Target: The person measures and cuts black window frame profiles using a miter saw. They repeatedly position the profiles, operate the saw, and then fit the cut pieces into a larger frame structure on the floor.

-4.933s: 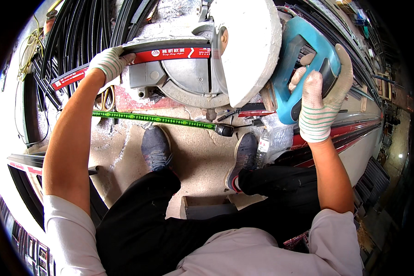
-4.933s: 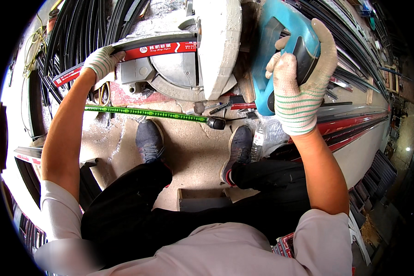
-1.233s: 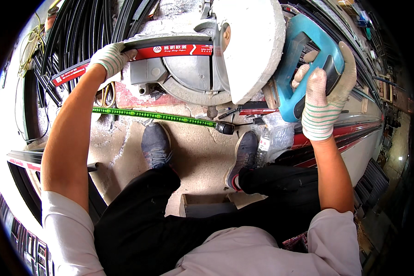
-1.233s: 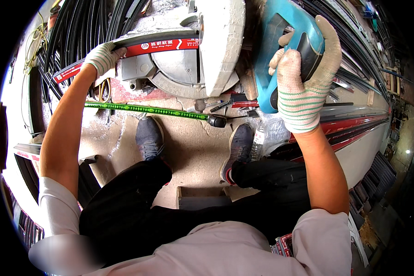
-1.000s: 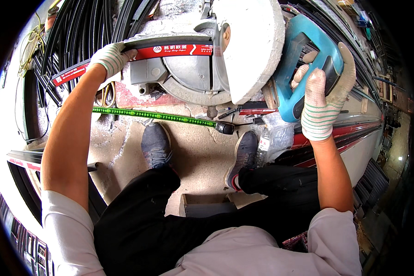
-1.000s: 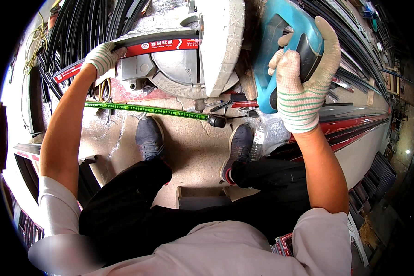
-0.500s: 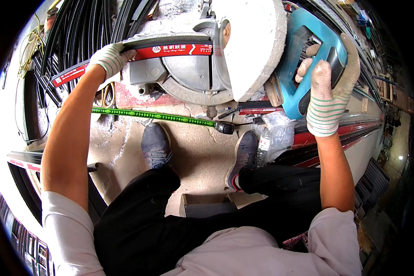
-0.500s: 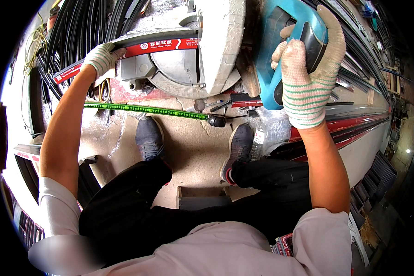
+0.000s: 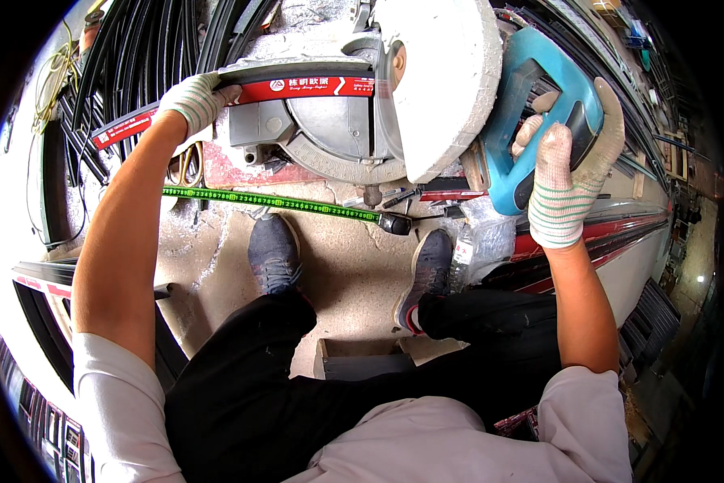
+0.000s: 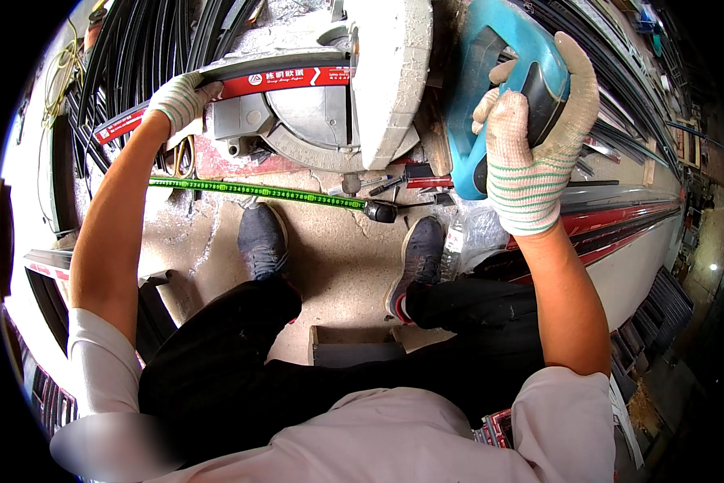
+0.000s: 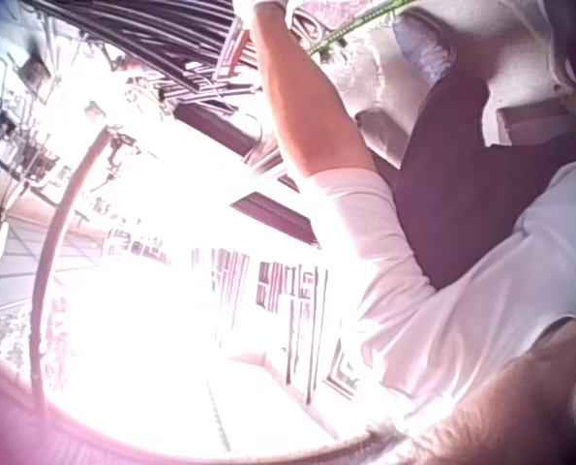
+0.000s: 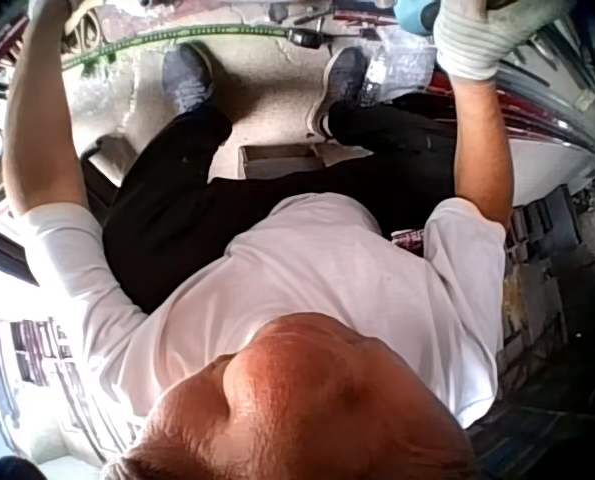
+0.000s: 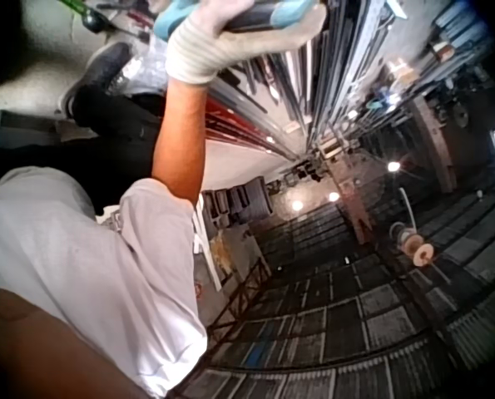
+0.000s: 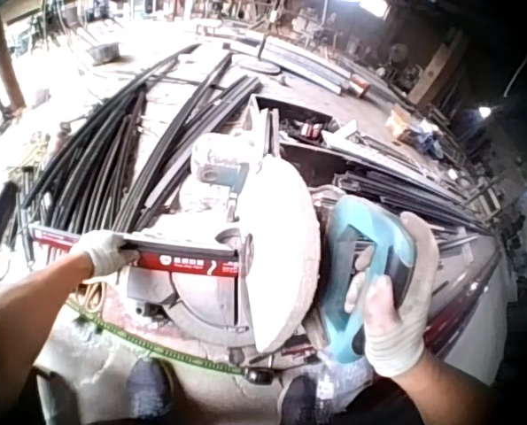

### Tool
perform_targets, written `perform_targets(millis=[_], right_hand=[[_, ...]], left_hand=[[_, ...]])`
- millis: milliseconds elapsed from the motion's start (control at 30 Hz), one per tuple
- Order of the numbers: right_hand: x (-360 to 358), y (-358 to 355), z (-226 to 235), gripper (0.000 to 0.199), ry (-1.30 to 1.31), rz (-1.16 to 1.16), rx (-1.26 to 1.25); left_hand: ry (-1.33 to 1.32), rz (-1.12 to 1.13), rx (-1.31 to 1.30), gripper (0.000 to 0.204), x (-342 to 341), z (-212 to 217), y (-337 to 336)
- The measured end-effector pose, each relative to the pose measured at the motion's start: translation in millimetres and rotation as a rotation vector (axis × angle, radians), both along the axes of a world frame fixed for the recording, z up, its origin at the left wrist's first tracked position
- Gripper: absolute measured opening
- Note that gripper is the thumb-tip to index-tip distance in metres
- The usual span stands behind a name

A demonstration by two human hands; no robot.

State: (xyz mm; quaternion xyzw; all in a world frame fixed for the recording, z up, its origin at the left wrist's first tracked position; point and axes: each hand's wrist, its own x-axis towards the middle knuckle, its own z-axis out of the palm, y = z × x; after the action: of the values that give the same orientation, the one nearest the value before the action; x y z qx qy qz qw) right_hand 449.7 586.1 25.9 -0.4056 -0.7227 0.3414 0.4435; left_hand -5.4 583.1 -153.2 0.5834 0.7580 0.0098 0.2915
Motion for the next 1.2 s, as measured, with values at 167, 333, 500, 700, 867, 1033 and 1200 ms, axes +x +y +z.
perform_targets(millis=[167, 333, 500, 700, 867, 1033, 1200], right_hand=[[2, 1, -1, 0.068, -0.007, 0.037, 0.008], [1, 3, -1, 0.068, -0.018, 0.044, 0.049], [-2, 2, 2, 0.068, -0.009, 0.033, 0.03], [-2, -1, -2, 0.068, -0.064, 0.006, 0.09], [-2, -6, -3, 0.067, -0.075, -0.009, 0.064], [1, -8, -9, 0.065, -0.112, -0.016, 0.109], [1, -14, -16, 0.068, -0.074, -0.014, 0.068]], left_hand=[[0.013, 0.007, -0.013, 0.044, -1, 1, 0], [0.016, -0.009, 0.013, 0.047, -1, 1, -1], [0.011, -0.01, 0.006, 0.048, 0, 3, 0], [0.036, -0.025, 0.004, 0.047, -3, 0, 0], [0.057, -0.029, 0.001, 0.047, 1, 8, -1], [0.051, -0.023, -0.004, 0.047, 2, 8, -1], [0.05, -0.026, 0.005, 0.048, 1, 8, -2]])
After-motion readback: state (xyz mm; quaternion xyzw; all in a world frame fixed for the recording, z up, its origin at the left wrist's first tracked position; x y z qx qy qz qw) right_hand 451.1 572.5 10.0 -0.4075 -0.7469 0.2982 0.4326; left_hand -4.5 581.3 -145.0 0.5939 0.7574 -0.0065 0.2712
